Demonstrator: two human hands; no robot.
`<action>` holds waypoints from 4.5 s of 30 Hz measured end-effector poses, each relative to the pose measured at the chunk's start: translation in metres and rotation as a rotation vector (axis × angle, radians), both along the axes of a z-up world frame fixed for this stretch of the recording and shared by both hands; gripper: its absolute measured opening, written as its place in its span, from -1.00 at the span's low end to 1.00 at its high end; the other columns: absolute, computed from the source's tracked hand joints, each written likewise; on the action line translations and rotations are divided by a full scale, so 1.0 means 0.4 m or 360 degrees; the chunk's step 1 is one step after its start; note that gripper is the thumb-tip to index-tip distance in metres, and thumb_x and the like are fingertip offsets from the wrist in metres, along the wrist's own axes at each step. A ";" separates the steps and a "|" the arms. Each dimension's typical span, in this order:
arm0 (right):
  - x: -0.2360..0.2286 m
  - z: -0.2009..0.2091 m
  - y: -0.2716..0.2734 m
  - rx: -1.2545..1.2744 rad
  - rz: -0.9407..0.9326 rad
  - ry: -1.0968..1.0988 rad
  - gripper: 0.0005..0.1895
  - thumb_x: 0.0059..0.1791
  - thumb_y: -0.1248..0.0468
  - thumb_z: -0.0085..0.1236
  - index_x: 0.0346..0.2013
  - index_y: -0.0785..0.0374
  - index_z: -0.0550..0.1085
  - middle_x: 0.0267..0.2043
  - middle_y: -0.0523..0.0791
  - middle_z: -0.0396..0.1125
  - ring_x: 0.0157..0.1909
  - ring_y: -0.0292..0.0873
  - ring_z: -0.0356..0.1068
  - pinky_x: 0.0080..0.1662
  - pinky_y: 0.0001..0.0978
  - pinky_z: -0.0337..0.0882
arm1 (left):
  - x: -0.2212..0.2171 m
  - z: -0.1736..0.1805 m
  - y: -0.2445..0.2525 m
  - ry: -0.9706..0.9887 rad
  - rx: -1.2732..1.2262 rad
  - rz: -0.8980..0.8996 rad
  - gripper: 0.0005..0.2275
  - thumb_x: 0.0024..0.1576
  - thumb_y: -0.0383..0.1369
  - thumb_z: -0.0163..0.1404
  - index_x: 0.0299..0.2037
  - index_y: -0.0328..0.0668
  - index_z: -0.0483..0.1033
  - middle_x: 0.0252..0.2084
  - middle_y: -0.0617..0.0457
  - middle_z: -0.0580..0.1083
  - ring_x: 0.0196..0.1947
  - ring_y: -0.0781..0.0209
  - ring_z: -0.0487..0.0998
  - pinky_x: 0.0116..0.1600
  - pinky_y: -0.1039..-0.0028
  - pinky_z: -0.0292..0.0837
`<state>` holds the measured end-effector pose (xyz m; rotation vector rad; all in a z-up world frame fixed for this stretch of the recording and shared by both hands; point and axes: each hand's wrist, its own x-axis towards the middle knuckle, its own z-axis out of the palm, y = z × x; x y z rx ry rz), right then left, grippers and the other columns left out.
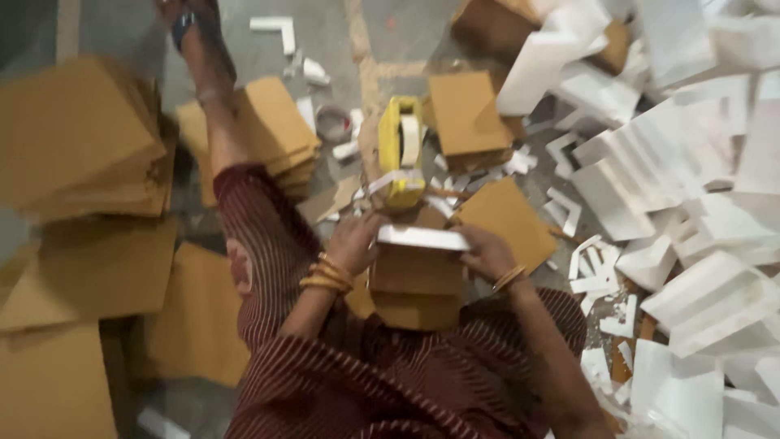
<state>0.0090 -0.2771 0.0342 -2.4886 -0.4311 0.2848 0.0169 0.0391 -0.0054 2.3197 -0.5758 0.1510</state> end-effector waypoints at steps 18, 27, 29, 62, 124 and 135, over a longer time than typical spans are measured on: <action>0.226 -0.107 0.177 0.0699 -0.0336 -0.0041 -0.73 0.08 0.18 0.16 -0.13 0.36 0.59 -0.20 -0.09 0.42 -0.19 -0.26 0.41 -0.10 -0.43 0.42 | 0.016 0.010 -0.017 0.0078 -0.0181 -0.0007 -0.63 -0.10 -0.49 0.12 -0.04 -0.07 0.52 -0.17 0.02 0.52 -0.14 -0.05 0.54 -0.02 0.18 0.40; -0.055 -0.291 0.159 0.1220 -0.0647 0.0663 -0.78 0.07 0.29 0.16 -0.05 0.34 0.57 -0.19 -0.15 0.50 -0.18 -0.33 0.44 -0.14 -0.50 0.44 | 0.063 -0.037 -0.066 0.0099 -0.0379 -0.0072 -0.66 -0.03 -0.45 0.16 -0.01 -0.07 0.54 -0.08 0.00 0.55 -0.03 -0.07 0.57 0.08 0.21 0.47; -0.052 -0.337 0.152 0.1285 -0.0661 0.0726 -0.76 0.06 0.29 0.15 -0.03 0.34 0.57 -0.20 -0.15 0.50 -0.23 -0.33 0.43 -0.19 -0.50 0.43 | 0.067 -0.059 -0.062 0.0443 -0.0477 -0.0075 -0.60 -0.07 -0.45 0.12 0.05 -0.09 0.53 -0.03 -0.03 0.54 -0.02 -0.04 0.58 0.08 0.25 0.48; 0.290 -0.220 0.123 0.0538 0.0033 0.0573 -0.73 -0.14 0.29 0.25 -0.20 0.37 0.63 -0.15 -0.06 0.54 -0.15 -0.25 0.51 -0.09 -0.42 0.46 | 0.010 -0.096 -0.131 0.0381 -0.0331 0.0266 -0.52 -0.16 -0.55 0.16 0.02 -0.18 0.37 -0.04 -0.15 0.40 0.01 -0.27 0.46 0.04 0.09 0.42; -0.178 -0.131 -0.124 0.1440 -0.1067 0.0326 -0.51 -0.08 0.16 0.29 0.08 0.30 0.43 -0.01 -0.03 0.45 -0.02 -0.15 0.47 -0.01 -0.31 0.49 | -0.046 -0.347 -0.171 0.1198 -0.1538 -0.0031 -0.41 0.28 -0.02 0.06 0.37 -0.32 0.37 -0.04 0.00 0.47 -0.10 0.23 0.46 0.02 0.36 0.42; -0.293 -0.320 0.132 0.0615 -0.0737 0.0305 -0.60 0.03 0.14 0.15 -0.01 0.41 0.41 -0.08 0.13 0.44 -0.07 0.04 0.46 -0.03 -0.19 0.45 | -0.145 0.098 -0.115 0.0386 -0.0068 0.0325 -0.57 0.02 -0.38 0.07 0.13 -0.23 0.36 -0.23 -0.27 0.52 -0.20 -0.34 0.54 -0.12 -0.03 0.44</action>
